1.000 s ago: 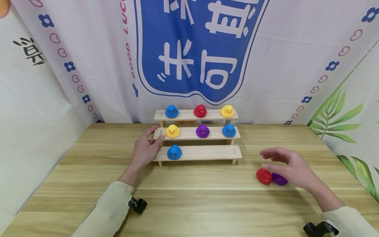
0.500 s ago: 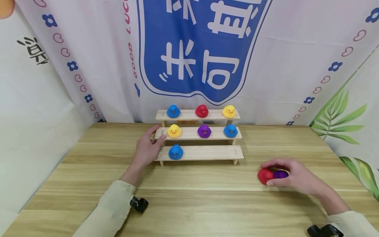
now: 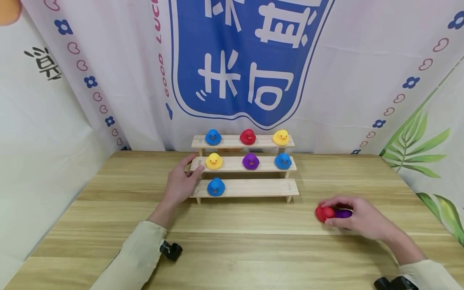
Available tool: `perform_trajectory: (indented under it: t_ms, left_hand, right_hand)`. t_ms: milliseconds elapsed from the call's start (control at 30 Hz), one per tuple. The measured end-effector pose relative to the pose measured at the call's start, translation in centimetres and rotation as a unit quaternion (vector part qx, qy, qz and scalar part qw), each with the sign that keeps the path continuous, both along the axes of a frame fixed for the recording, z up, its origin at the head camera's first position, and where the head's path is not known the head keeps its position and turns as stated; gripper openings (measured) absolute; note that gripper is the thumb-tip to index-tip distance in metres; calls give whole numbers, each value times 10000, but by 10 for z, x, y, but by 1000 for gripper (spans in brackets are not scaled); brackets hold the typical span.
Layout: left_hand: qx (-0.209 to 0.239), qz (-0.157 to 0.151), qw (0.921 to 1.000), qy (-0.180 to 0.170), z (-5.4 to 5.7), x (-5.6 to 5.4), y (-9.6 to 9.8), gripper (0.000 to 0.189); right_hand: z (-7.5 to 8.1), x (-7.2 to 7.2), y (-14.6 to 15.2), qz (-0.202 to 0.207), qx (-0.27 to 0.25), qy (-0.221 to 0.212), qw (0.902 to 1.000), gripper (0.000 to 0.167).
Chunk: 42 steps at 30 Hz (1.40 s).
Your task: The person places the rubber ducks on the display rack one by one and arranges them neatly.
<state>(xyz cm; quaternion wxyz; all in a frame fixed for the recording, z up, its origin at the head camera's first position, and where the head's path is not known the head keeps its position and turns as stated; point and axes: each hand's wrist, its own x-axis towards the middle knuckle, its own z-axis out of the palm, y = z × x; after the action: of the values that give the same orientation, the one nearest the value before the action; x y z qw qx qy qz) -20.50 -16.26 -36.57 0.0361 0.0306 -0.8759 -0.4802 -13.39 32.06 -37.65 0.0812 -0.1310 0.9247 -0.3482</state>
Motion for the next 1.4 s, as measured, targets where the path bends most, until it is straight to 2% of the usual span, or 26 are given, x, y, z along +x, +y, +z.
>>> perform_trajectory:
  t_ms: [133,267,700,933,1400]
  left_hand:
    - [33,8,10000,18,-1,0,-1,62]
    - [32,-6,10000,30,-1,0,-1,62]
    - [103,-34,9999,20,0,0,-1,62]
    - [123,-35,9999,38,-1,0,0,62]
    - [10,-22,10000,56,-1,0,0,62]
  right_hand:
    - [1,-3,-7,-187,49,246,9995,40]
    - [3,-6,-15,-202,6,491,9986,40]
    - [13,-18,-51,-38,-460,1312,9903,36]
    - [14,-22,-72,55,-913,1251,9879,36]
    - [13,-37,-129,713,-1687,914,9788,37]
